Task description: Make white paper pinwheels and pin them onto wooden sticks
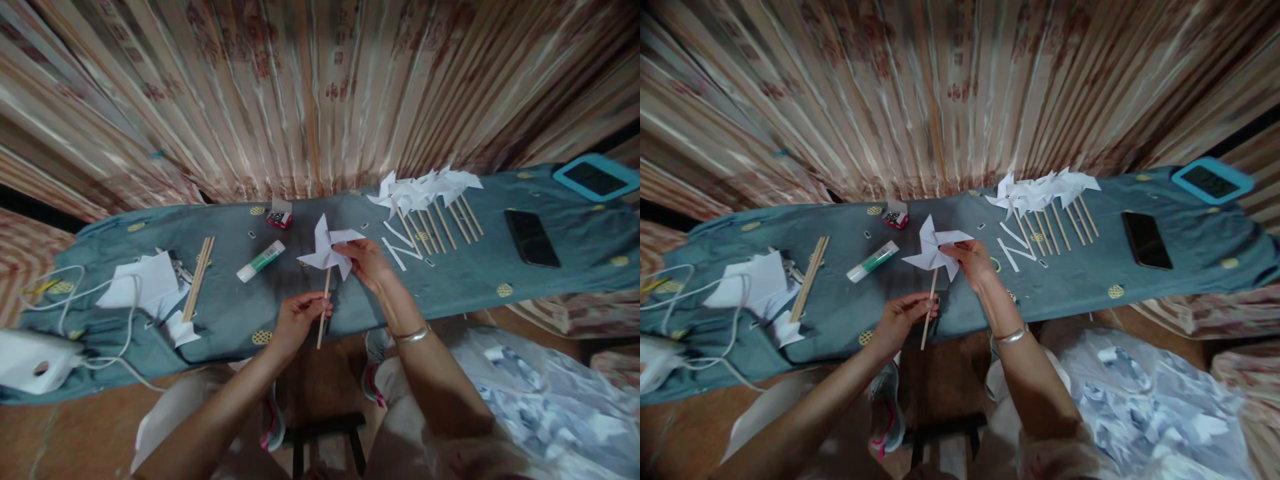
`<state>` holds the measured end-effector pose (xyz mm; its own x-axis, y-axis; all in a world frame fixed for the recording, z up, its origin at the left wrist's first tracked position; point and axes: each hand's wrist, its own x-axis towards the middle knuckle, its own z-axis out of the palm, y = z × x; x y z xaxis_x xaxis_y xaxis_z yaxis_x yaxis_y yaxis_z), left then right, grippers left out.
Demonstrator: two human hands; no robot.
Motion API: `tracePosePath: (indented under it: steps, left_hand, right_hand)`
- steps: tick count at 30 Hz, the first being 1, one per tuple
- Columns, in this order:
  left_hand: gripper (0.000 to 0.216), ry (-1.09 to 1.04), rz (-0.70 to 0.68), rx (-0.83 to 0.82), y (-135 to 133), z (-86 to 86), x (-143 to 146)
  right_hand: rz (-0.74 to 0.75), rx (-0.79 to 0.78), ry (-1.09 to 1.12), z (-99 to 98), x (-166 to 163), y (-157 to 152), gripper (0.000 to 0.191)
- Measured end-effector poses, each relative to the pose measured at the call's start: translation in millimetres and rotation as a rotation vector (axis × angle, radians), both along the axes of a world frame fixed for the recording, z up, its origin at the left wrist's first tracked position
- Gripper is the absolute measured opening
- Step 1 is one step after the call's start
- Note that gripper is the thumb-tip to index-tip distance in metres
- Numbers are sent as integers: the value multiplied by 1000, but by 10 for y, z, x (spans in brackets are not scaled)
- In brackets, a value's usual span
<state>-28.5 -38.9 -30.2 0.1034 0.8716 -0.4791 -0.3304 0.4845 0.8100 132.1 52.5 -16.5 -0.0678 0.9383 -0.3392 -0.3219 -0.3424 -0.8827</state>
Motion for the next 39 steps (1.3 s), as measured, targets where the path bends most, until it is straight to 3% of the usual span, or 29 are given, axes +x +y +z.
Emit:
tracePosePath:
  steps: [7, 20, 30, 39]
  left_hand:
    - [34, -10, 8, -1, 218, -80, 159]
    - [39, -13, 10, -9, 347, -73, 345]
    - [39, -4, -24, -30, 365, -36, 368]
    - [40, -14, -10, -36, 358, -53, 363]
  right_hand:
    - [-29, -10, -16, 9, 161, 83, 40]
    - [-102, -53, 50, 4, 436, 43, 39]
    - [-139, -95, 108, 21, 411, 16, 35]
    - [-83, -83, 122, -44, 326, 4, 36]
